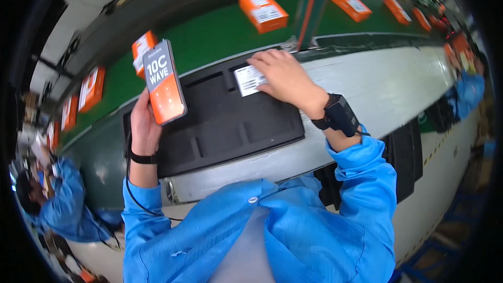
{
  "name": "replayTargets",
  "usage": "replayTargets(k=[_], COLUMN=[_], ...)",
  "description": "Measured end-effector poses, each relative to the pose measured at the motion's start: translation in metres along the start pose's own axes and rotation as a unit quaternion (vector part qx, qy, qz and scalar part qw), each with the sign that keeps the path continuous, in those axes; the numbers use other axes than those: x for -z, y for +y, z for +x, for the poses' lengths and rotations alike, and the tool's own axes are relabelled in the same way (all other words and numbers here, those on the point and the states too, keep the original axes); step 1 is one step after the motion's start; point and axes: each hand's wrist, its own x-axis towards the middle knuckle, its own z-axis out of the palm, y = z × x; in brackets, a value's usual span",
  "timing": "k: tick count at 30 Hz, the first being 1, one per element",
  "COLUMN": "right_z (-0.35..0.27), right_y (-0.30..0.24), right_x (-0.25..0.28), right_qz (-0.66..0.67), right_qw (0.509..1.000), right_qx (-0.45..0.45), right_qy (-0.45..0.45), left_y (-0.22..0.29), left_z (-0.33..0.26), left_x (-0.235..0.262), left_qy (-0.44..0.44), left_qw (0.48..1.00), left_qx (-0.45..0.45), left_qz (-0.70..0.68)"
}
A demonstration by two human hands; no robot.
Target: Sorting and packing smartphones into boxes on an assembly line conveyor belt.
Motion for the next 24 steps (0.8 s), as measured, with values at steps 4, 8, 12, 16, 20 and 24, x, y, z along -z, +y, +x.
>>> replayTargets(k=[4, 8, 12, 16, 20, 24], right_z=[0.021, 0.018, 0.010, 0.017, 0.019, 0.037], right_y=[-0.005, -0.012, -0.017, -0.011, -0.014, -0.045], right_x=[0.003, -0.008, -0.004, 0.001, -0.003, -0.007], right_qz=[-0.095, -0.109, -0.135, -0.078, -0.002, 0.291], right_qw=[0.994, 0.990, 0.984, 0.978, 0.966, 0.913], right_qx=[0.000, -0.017, -0.058, -0.071, -0.145, -0.248], right_qy=[-0.048, -0.090, -0.096, -0.181, -0.216, -0.142], left_y=[0.028, 0.035, 0.042, 0.052, 0.084, 0.131], left_z=[-0.006, -0.033, -0.038, -0.012, 0.007, 0.047], left_x=[0.050, 0.115, 0.185, 0.260, 0.328, 0.383], left_qy=[0.051, 0.108, 0.137, 0.215, 0.320, 0.331], left_qw=[0.997, 0.987, 0.972, 0.946, 0.909, 0.890], left_qx=[-0.049, -0.087, -0.151, -0.241, -0.267, -0.307], left_qz=[-0.022, -0.085, -0.121, -0.031, -0.005, 0.063])
